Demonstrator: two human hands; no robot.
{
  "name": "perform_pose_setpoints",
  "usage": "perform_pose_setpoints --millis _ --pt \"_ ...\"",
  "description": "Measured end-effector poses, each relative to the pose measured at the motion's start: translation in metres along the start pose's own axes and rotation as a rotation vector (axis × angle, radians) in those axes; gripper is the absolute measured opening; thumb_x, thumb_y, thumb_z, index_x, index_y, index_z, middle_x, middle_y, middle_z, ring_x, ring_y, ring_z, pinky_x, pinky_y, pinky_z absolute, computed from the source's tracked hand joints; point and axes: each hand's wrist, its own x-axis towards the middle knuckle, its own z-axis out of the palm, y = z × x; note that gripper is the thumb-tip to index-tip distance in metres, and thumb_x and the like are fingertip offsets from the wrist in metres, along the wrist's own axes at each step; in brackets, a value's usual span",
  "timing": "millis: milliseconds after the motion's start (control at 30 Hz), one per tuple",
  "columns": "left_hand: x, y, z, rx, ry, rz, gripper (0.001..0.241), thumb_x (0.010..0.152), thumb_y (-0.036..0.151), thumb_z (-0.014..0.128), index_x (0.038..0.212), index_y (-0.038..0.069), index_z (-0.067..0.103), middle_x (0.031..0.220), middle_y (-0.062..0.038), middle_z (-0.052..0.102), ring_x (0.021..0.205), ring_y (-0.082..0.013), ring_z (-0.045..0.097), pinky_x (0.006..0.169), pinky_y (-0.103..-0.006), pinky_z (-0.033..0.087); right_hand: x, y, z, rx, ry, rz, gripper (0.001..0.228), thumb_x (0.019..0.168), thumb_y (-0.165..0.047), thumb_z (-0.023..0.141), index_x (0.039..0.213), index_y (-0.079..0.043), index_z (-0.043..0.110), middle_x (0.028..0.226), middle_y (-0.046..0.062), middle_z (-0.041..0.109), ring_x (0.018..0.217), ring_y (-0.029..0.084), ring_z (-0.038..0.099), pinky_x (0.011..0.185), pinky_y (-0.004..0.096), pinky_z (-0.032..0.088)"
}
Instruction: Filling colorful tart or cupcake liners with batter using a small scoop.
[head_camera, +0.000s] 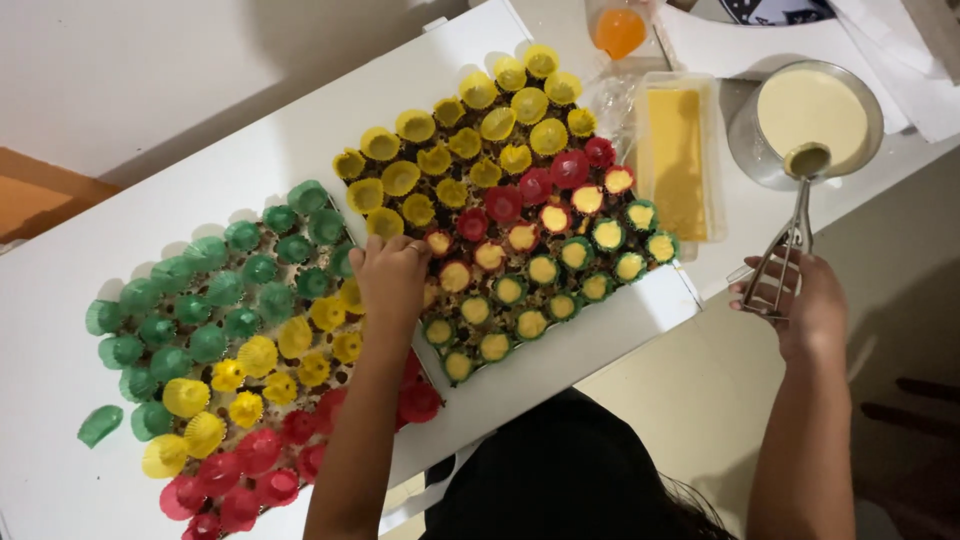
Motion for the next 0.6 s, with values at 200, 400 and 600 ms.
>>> perform_pose_setpoints --millis 200,400,600 --pt "0.005 0.004 -0.013 0.004 -0.092 -0.004 0.007 0.088 0.022 0.076 0.092 0.019 0.082 0.093 0.001 0.073 0.094 -0.0251 0.060 0.087 -0.0454 0.038 0.024 0.005 0.002 -0.105 -0.021 0.008 0.047 0.110 -0.032 0.028 0.137 0.004 0.043 0.116 0.023 0.065 0.082 0.032 0.069 0.069 0.045 0.060" --pt "0.003 0.008 -0.064 -0.120 -0.157 -0.128 0.032 0.078 0.020 0.084 0.109 0.017 0.079 0.111 -0.007 0.070 0.107 -0.0292 0.063 0.086 -0.0492 0.039 0.038 0.004 0.023 -0.500 -0.028 0.000 0.049 0.105 -0.036 0.045 0.138 0.000 0.045 0.106 0.022 0.069 0.080 0.034 0.070 0.064 0.045 0.056" --pt "-0.027 0.015 -0.105 -0.340 0.021 -0.312 0.046 0.082 0.019 0.087 0.124 0.012 0.071 0.125 -0.012 0.065 0.112 -0.0290 0.064 0.089 -0.0441 0.051 0.078 0.016 0.042 -1.121 -0.003 -0.042 0.041 0.100 -0.039 0.055 0.134 -0.018 0.065 0.112 0.021 0.073 0.103 0.040 0.069 0.087 0.050 0.055"
